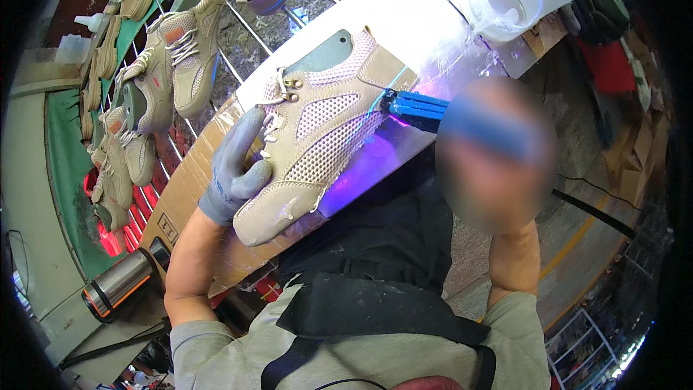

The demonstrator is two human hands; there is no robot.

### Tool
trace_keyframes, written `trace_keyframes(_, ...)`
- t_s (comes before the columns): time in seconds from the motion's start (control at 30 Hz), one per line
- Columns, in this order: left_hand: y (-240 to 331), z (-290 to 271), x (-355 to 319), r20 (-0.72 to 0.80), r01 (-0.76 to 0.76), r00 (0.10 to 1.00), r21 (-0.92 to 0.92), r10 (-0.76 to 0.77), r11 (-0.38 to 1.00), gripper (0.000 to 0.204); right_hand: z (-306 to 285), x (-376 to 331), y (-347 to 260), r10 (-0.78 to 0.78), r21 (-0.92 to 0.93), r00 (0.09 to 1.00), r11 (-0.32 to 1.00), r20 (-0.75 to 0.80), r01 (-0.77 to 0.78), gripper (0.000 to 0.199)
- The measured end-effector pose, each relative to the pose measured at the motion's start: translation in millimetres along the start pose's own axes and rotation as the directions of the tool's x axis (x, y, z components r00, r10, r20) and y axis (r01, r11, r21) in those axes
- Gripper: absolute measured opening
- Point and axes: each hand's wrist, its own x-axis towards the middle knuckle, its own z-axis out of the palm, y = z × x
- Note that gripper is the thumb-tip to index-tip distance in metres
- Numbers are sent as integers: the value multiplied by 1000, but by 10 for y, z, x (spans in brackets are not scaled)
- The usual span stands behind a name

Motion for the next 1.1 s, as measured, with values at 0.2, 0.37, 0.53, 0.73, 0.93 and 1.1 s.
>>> trace_keyframes(0.2,80,31,10,-10,73,997,-123,-74,990,75,18,-18,-144,-27,44,997,999,69,24,23)
trace_keyframes(0.37,48,36,5,2,-8,1000,-79,9,997,59,-7,-3,-139,-90,73,991,994,103,82,22)
trace_keyframes(0.53,35,7,13,-3,5,1000,-142,-6,990,74,54,-135,-70,161,128,987,979,5,-160,13)
trace_keyframes(0.73,70,127,-1,-62,-69,996,-64,65,996,77,693,-618,-219,809,892,570,355,-143,-281,13)
trace_keyframes(0.93,58,139,69,-104,-262,957,100,272,960,85,917,-866,-664,731,662,656,587,-186,-466,16)
trace_keyframes(1.1,161,45,93,-64,-458,876,197,478,867,76,467,-556,-796,297,-65,949,950,-104,-305,15)
